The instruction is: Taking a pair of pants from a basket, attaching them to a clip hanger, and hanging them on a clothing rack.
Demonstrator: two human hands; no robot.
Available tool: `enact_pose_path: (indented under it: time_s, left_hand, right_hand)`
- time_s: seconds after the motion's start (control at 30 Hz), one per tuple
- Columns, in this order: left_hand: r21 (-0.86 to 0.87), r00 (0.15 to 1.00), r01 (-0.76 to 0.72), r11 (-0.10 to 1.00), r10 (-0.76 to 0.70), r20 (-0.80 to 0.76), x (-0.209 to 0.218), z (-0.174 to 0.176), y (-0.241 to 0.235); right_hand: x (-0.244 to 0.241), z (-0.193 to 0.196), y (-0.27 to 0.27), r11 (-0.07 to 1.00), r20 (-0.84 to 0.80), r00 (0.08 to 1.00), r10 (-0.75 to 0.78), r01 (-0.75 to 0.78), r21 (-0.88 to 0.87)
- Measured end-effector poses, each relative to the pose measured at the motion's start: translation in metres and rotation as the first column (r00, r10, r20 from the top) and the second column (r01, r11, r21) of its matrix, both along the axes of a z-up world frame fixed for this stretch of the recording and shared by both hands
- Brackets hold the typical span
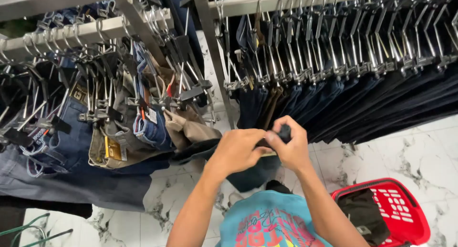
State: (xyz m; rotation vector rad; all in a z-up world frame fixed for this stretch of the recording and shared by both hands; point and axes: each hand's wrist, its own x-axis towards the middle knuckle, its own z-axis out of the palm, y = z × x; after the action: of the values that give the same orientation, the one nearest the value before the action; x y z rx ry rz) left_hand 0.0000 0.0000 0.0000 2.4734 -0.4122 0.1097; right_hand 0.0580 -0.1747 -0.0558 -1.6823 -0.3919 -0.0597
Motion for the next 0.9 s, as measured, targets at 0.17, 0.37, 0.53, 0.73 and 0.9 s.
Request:
enact_pose_path:
  time_s: [0.17,0.37,0.53,0.73,0.9]
  left_hand:
    - [-0.047,0.995,-0.083,0.995,0.08,-0.054,0.006,0.01,0.008]
    - [-0.327,0.891,-0.452,0.83,0.437,-0.125,0.02,0.039,0.008]
    - [-0.405,0.891,-0.445,0.799,0.441,-0.108,0.048,0.01,0.022]
    - [-0.364,0.872,-0.341,0.867,0.436,0.221,0.076,-0.019,0.042]
    - [-0.418,0.851,-0.312,0.853,0.447,0.277,0.075,0.006,0.031]
  right_hand:
    - [0.011,0.032,-0.021,0.974,0.0,0.979,0.205,-0.205,-0.092]
    - [0.03,0.026,-0.025,0.975,0.023,0.978,0.206,-0.203,-0.093]
    - [0.03,0.007,-0.028,0.956,0.0,0.957,0.289,-0.289,-0.047]
    - [0.037,0.003,-0.028,0.932,0.003,0.933,0.361,-0.36,-0.051]
    - [0.042,0.005,-0.031,0.931,-0.042,0.932,0.361,-0.363,-0.046]
